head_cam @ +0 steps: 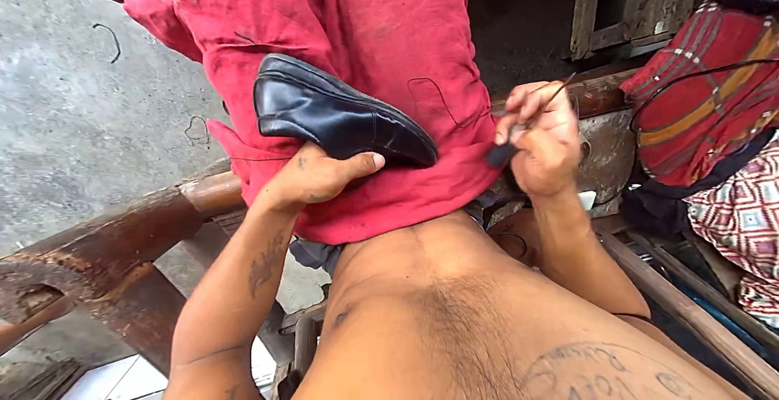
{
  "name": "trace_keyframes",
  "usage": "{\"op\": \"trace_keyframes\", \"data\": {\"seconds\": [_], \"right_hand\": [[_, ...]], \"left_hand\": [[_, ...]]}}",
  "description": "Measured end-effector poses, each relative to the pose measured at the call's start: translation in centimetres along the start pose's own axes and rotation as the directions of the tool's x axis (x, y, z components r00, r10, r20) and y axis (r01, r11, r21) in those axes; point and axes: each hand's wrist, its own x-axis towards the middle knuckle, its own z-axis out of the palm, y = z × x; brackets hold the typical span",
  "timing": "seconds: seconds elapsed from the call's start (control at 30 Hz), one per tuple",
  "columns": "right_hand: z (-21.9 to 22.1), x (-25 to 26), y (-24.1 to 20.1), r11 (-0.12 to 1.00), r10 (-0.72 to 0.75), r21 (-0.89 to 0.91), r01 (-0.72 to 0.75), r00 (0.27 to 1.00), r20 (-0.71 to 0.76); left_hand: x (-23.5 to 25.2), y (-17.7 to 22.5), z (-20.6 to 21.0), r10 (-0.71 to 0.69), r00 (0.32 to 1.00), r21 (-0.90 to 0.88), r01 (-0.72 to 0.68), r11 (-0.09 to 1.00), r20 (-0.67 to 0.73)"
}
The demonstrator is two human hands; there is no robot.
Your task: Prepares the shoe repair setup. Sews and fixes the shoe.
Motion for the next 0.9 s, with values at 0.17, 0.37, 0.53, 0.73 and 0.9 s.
{"op": "trace_keyframes", "data": {"seconds": [0.17,0.37,0.53,0.73,0.9], "right_hand": [[2.4,0.7,0.2,0.929,-0.113,-0.309,0.203,0.952,0.285],[2.3,1.1,-3.6,0.767,0.177,-0.62,0.167,0.874,0.453],[2.3,0.8,-2.7,0.764,0.203,-0.62,0.178,0.846,0.493],[1.7,2.1,-3.1,0.749,0.218,-0.618,0.238,0.793,0.569],[2.1,4.6,-6.4,0.495,0.447,-0.778,0.388,0.654,0.611]], "left_hand": [[0.6,0.6,0.8,0.025,0.998,0.002,-0.025,1.0,-0.059],[1.3,0.0,3.0,0.058,0.969,0.008,-0.058,0.998,-0.24],[1.6,0.0,3.2,0.061,0.959,0.036,-0.053,0.998,-0.277],[1.7,-0.1,3.2,0.052,0.954,0.032,-0.044,0.998,-0.295],[1.7,0.3,3.3,0.012,0.952,0.062,0.008,0.998,-0.306]]}}
